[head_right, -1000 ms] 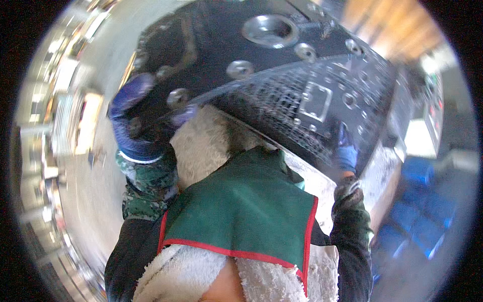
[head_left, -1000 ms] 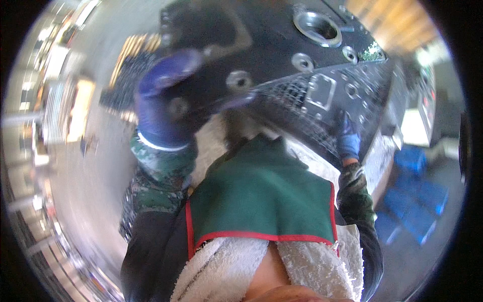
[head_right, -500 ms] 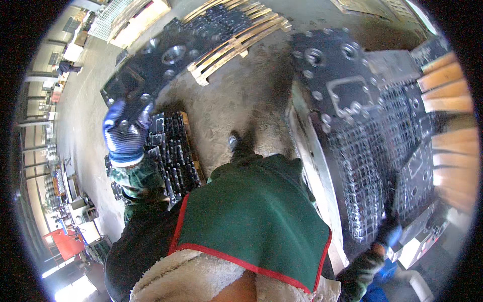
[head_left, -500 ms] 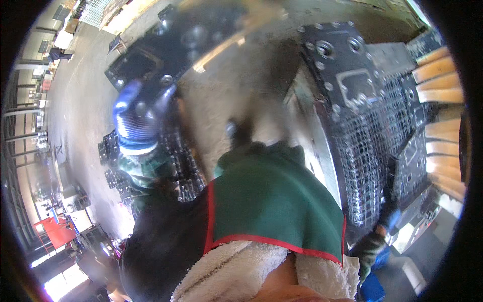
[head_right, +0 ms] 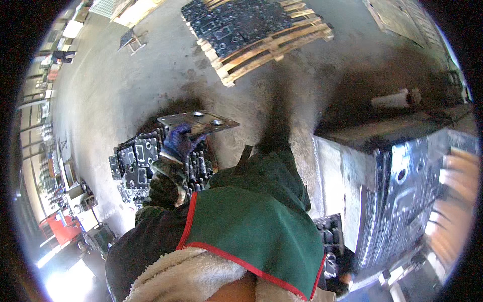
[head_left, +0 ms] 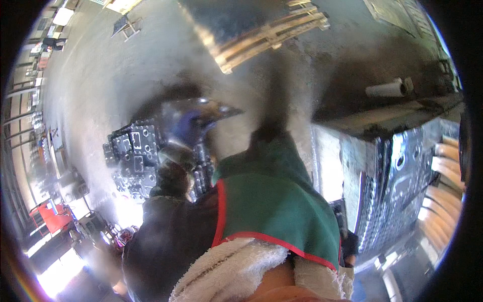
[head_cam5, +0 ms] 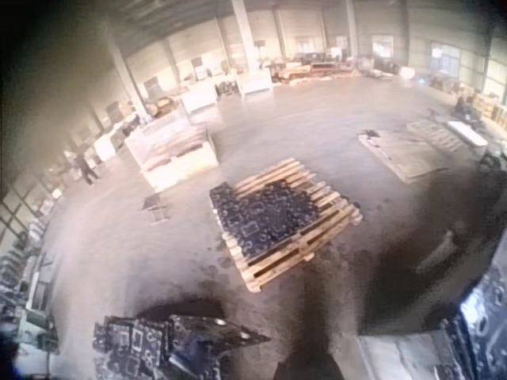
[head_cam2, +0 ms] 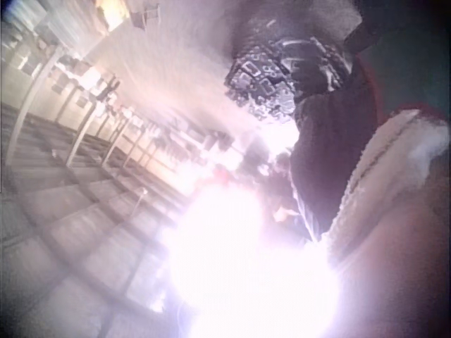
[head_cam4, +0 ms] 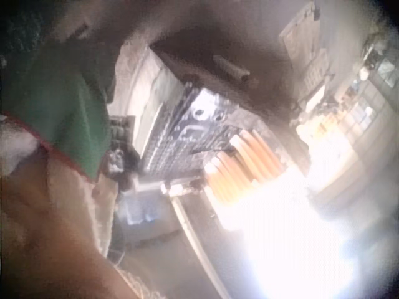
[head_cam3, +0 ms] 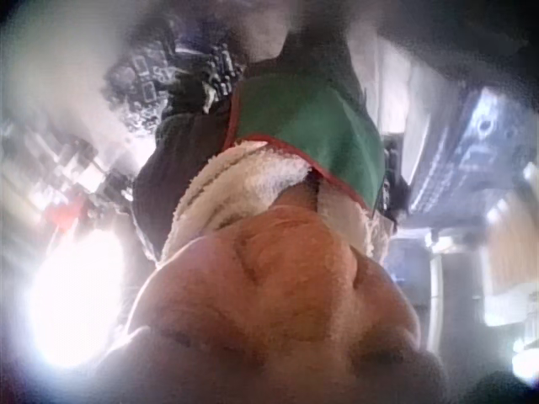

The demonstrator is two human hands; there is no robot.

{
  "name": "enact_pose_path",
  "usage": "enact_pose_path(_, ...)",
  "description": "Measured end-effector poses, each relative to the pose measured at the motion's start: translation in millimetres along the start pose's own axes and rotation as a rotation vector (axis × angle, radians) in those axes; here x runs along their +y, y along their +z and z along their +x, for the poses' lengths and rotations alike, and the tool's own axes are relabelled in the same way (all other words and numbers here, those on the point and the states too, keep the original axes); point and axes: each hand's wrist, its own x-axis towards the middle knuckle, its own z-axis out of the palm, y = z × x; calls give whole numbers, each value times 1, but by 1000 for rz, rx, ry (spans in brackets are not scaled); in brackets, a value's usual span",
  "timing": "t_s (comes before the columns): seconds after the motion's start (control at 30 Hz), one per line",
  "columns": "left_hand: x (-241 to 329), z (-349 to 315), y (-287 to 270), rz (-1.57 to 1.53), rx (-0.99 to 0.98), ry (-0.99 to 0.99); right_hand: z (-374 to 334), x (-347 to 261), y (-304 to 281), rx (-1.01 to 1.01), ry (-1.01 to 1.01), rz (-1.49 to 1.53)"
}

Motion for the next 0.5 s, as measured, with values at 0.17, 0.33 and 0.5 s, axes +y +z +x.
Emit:
enact_pose_path(0.17,-45,73,-34,285,101,115,172,-82,113,-59,-125,-187)
enact_pose_path(0.33,-66,154,-84,294,-35,17,376,-218,187,78,-349,-495)
enact_pose_path(0.5,-97,228,-103,63,60,-309,568,-450,206,78,-522,-591)
